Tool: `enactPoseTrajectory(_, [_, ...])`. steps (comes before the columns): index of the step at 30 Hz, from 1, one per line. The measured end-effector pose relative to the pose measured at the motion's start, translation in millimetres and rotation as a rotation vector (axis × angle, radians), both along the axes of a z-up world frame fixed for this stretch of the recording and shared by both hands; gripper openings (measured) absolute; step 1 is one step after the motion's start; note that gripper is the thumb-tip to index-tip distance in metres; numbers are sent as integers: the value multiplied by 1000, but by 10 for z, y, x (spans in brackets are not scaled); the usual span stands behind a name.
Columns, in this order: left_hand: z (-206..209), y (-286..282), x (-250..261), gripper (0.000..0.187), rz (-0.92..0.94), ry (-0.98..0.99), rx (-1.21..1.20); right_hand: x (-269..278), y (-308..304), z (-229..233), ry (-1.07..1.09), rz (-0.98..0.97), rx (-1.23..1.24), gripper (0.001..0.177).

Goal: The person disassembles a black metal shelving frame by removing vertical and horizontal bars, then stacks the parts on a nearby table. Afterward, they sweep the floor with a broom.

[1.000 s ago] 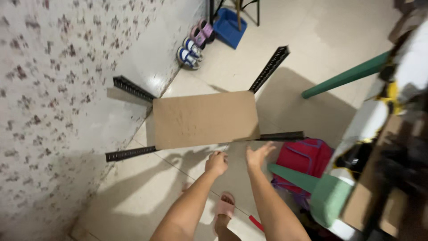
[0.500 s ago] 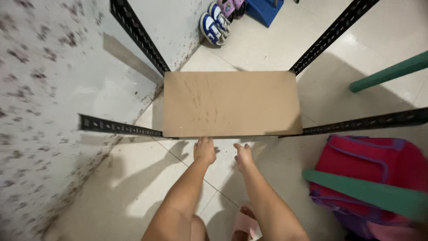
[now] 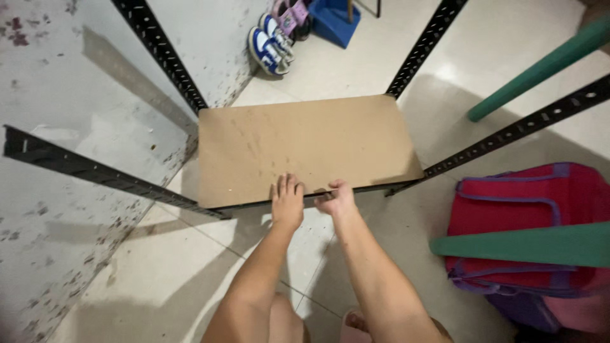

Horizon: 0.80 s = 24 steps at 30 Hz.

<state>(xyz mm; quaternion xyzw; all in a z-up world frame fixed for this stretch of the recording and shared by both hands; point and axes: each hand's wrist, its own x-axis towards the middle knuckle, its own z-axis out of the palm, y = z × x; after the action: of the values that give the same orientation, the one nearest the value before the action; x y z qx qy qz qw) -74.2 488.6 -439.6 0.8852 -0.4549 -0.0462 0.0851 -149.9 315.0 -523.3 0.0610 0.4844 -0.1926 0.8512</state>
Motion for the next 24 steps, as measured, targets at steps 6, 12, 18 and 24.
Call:
enactPoseTrajectory(6, [263,20,105,64,31,8,-130,96,15,-121,48,98,-134,28])
enactPoseTrajectory(12, [439,243,144,73,24,-40,-106,-66,-7,-43,-113,211,-334,11])
enactPoseTrajectory(18, [681,321,-35,58,5,-156,-378,-214,108,98,-190,144,-457,9])
enactPoseTrajectory(24, [871,279,-424,49,128,106,-638,-63,21,684,-37,152,-747,10])
